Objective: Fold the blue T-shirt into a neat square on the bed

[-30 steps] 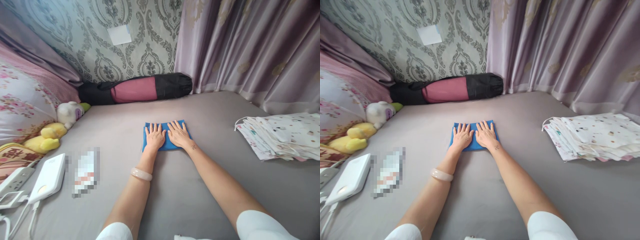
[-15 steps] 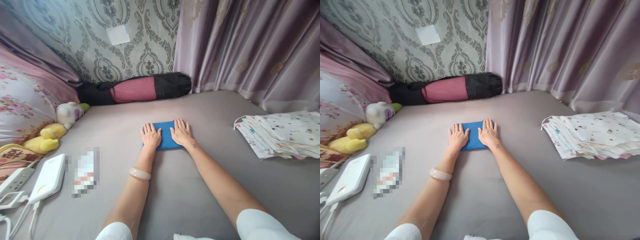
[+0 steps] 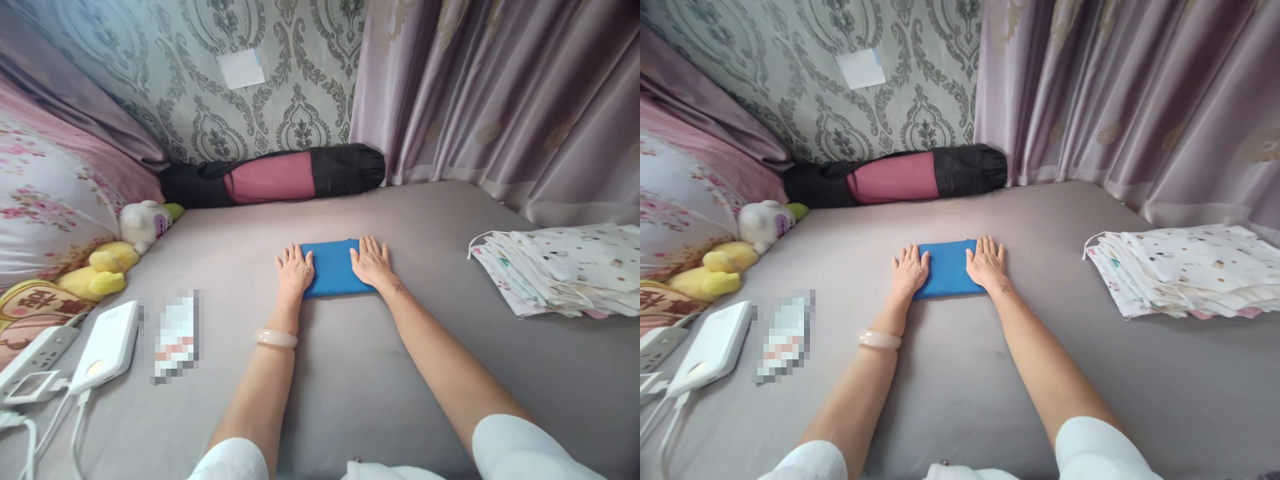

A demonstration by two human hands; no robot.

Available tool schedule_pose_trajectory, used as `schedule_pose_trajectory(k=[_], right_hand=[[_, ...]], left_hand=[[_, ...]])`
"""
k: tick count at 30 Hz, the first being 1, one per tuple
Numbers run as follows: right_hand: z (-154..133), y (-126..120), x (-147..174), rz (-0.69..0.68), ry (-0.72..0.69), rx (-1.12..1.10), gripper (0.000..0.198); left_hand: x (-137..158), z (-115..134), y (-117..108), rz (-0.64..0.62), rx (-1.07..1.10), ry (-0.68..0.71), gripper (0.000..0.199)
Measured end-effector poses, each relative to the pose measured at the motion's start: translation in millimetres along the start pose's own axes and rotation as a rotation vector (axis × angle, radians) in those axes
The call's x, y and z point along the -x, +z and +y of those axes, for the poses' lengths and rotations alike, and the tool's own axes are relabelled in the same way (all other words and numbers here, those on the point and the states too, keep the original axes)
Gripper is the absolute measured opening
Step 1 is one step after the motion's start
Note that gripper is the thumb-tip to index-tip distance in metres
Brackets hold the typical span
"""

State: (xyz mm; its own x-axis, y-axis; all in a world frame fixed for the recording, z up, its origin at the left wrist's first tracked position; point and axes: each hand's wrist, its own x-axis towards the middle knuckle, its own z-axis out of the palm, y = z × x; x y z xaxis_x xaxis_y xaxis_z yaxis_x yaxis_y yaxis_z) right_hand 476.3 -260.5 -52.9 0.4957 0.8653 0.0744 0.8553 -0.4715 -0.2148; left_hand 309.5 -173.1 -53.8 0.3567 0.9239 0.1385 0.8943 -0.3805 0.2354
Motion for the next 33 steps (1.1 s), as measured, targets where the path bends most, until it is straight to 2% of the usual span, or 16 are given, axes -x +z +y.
schedule_pose_trajectory(k=[2,10,13,16,21,27,30,33], right_hand=[[3,2,-1,-0.032,0.007,-0.009,0.064],[0,-1,1,-0.045,0.013,0.034,0.064],[-6,-4,9,0.015,-0.010,0.061,0.063],[-17,-4,23,0.060,-0.075,0.052,0.063],[-33,4,46,0.050,-0.150,0.082,0.060],[-34,5,50,0.029,-0.140,0.115,0.059],[-38,-1,50,-0.001,-0.141,0.114,0.058],[-51,-5,48,0.013,-0.171,0.090,0.057]], left_hand=[[0,-3,3,-0.041,0.018,0.005,0.064],[0,-2,-1,-0.048,0.033,-0.003,0.064],[11,2,-9,0.009,-0.012,0.015,0.065],[32,11,-13,0.071,-0.051,0.109,0.067],[57,22,-5,-0.028,-0.081,0.194,0.068],[58,22,-4,-0.016,-0.066,0.196,0.065],[59,19,-6,0.032,-0.004,0.179,0.061],[60,12,-8,0.139,0.072,0.090,0.053]])
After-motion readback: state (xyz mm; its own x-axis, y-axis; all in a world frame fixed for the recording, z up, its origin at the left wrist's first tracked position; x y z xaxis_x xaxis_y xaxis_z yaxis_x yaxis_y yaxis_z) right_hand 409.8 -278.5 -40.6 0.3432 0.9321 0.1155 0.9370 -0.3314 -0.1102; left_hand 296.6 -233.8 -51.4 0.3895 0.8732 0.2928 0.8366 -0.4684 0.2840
